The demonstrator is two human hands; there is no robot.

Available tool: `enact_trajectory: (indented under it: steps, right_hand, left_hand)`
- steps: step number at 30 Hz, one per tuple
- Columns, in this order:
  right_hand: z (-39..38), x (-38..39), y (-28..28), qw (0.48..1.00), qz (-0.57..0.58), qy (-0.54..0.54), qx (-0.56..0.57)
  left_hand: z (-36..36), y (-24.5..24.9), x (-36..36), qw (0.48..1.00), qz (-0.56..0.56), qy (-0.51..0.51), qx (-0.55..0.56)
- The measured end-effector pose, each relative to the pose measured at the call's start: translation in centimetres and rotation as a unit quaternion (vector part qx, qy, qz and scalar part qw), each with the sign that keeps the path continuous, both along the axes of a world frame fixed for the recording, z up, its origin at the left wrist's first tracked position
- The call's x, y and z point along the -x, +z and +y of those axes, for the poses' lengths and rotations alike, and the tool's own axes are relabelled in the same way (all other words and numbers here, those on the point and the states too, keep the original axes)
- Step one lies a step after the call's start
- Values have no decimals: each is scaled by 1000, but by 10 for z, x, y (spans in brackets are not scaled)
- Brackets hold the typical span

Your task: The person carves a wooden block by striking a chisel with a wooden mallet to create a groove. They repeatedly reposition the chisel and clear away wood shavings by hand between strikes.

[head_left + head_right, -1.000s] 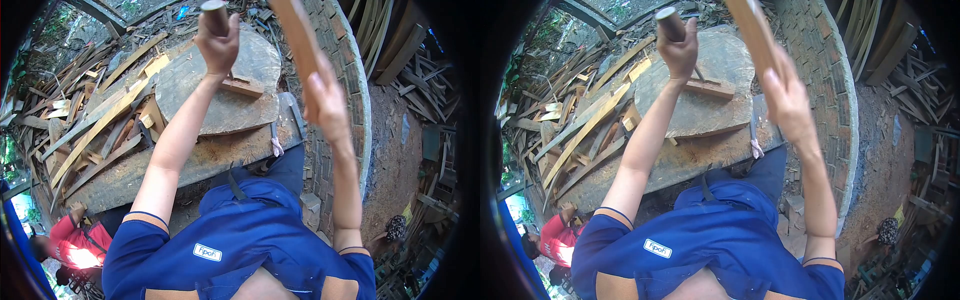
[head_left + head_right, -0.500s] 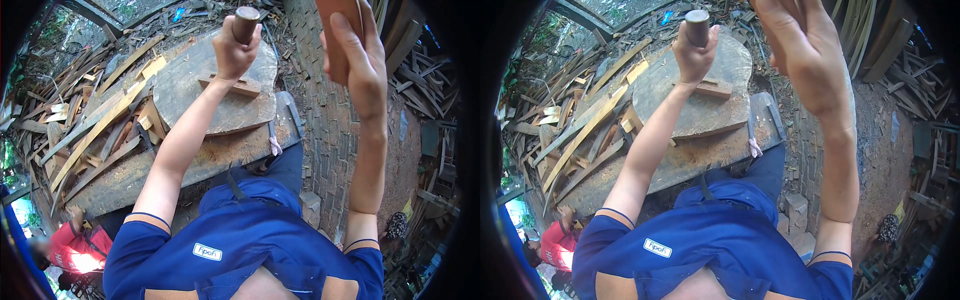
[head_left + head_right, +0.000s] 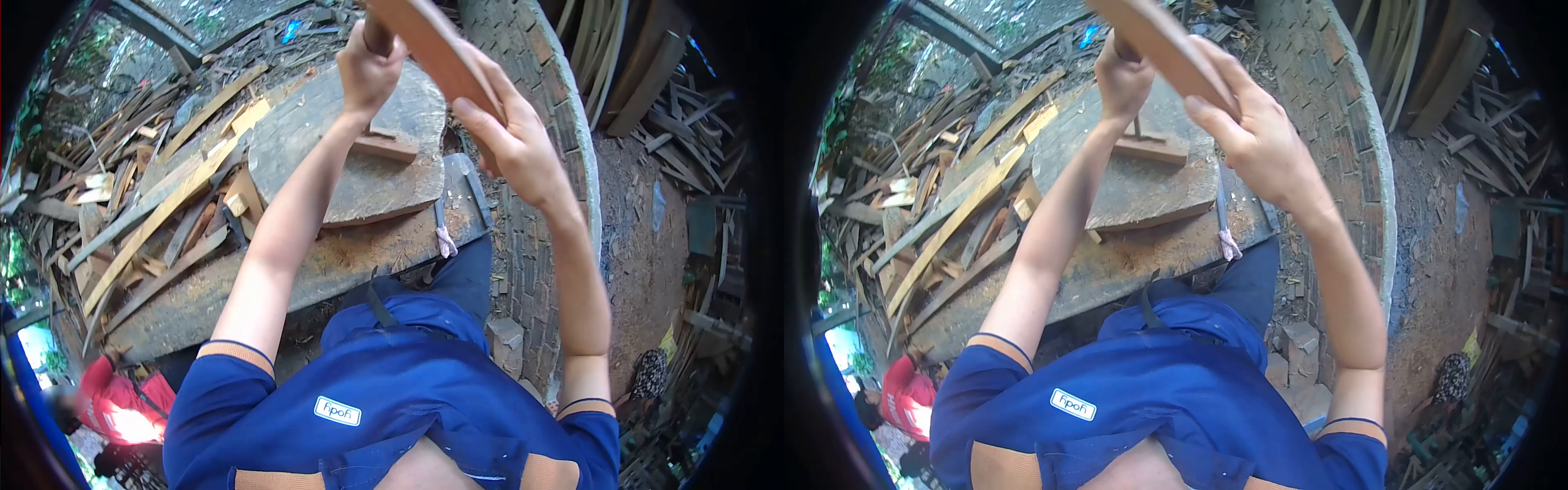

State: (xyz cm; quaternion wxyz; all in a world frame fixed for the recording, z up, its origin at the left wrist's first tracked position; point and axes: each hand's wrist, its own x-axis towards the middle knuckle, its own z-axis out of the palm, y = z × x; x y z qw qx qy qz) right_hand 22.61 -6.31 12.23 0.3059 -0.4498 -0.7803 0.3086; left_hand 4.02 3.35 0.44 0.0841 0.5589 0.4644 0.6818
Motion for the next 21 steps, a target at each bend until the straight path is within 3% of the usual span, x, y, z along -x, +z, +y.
enact_trajectory:
  steps: [1, 3, 5, 6, 9, 12, 16, 17, 19, 21]
  right_hand:
    - [-10, 4, 0, 988, 89, -28, 122]
    - [-23, 8, -28, 969, 153, -58, 188]
    - [-34, 6, -65, 956, 157, -69, 239]
    - [-40, 5, -83, 949, 158, -72, 262]
    - [-58, 2, -115, 926, 117, -78, 350]
    - [-75, 2, -140, 919, 130, -82, 364]
    - [-79, 3, -142, 920, 131, -73, 362]
    - [-78, 2, -145, 920, 129, -71, 362]
    - [-79, 1, -157, 927, 139, -68, 341]
    - [-79, 2, -142, 911, 120, -71, 387]
  left_hand:
    - [0, -1, 6, 999, -3, 12, 41]
    - [12, -6, 19, 998, -3, 27, 64]
    - [30, -23, 36, 996, -42, 33, 65]
    - [34, -27, 43, 984, -138, 19, 109]
    - [33, -30, 64, 975, -181, 65, 113]
    - [9, -19, 73, 931, -339, 65, 118]
    - [1, -35, 97, 883, -440, 126, 101]
    - [0, -36, 97, 882, -441, 129, 100]
    - [-14, -6, 79, 924, -381, -6, 33]
    - [-15, 10, 68, 953, -299, -48, 15]
